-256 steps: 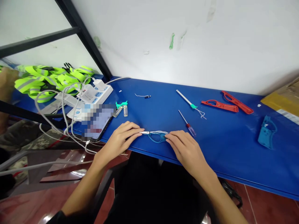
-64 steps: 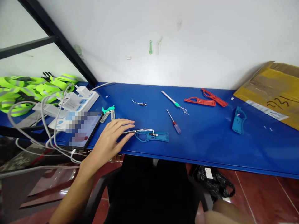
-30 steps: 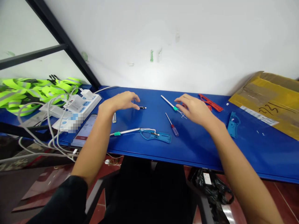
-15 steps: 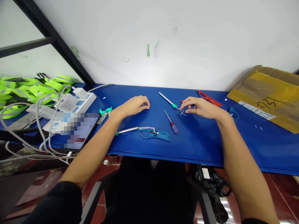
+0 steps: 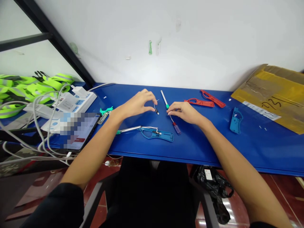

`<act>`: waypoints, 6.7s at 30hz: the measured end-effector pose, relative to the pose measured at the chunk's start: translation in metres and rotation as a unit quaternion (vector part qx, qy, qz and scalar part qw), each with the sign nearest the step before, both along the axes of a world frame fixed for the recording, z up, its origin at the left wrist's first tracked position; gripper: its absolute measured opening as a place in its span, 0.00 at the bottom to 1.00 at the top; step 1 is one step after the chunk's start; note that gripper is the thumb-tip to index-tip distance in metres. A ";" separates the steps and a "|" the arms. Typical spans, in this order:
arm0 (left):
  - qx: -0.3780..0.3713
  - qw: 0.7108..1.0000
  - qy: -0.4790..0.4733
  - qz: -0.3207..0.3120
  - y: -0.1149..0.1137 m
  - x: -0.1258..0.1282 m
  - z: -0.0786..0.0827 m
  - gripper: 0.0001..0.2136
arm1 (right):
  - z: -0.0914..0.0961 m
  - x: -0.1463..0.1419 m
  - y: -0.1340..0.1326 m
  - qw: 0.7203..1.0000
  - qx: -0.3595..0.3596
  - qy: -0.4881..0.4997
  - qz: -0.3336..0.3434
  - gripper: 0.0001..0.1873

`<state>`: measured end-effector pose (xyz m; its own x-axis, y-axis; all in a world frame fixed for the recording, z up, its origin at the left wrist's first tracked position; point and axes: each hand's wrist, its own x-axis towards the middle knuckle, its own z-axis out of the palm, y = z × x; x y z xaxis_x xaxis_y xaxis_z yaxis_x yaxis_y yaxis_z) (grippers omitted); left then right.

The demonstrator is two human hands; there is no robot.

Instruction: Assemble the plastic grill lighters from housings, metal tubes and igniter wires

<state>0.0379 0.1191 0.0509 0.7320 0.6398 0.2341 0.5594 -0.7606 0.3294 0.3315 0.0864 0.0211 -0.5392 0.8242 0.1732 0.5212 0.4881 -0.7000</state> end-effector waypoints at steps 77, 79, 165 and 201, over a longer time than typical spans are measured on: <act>-0.367 0.819 -0.441 0.022 -0.015 0.043 -0.021 0.14 | 0.010 -0.037 -0.030 0.979 0.127 0.082 -0.138 0.05; -0.395 0.799 -0.454 0.021 -0.015 0.043 -0.022 0.13 | 0.011 -0.039 -0.031 0.979 0.118 0.097 -0.138 0.05; -0.431 0.770 -0.468 0.034 -0.028 0.051 -0.023 0.15 | 0.007 -0.038 -0.030 0.972 0.127 0.107 -0.168 0.08; -0.418 0.789 -0.449 -0.017 -0.023 0.050 -0.024 0.19 | 0.007 -0.041 -0.035 0.957 0.189 0.100 -0.198 0.08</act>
